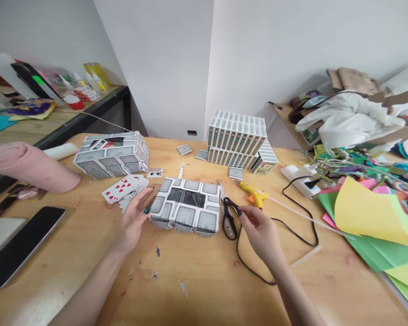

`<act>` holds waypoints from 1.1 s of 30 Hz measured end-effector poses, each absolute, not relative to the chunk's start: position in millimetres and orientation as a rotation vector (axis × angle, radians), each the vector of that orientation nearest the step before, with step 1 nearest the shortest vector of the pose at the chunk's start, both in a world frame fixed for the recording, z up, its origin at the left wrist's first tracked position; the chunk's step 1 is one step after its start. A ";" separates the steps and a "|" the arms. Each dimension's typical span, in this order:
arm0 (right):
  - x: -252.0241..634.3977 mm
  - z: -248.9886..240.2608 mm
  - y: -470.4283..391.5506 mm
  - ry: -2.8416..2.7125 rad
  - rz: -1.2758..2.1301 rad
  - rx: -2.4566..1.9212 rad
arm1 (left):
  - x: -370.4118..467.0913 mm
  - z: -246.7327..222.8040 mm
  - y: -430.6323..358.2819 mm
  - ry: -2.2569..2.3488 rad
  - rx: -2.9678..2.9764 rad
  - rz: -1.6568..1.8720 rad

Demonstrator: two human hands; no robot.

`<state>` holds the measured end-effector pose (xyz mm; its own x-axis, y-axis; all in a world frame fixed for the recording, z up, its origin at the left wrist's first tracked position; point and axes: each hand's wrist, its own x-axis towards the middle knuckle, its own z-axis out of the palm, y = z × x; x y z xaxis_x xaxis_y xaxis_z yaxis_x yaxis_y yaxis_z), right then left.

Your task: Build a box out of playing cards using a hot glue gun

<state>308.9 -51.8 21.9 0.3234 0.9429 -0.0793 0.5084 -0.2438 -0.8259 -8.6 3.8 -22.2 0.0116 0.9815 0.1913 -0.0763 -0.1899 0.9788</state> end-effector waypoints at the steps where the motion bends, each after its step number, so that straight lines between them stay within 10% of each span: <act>1: 304.5 22.7 -53.0 -1.278 0.829 -1.842 | -7.6 -23.6 4.7 1.045 1.275 1.332; 33: 240.2 6.0 -43.4 -1.056 1.072 -1.218 | 7.9 -24.0 -4.3 1.015 1.108 1.327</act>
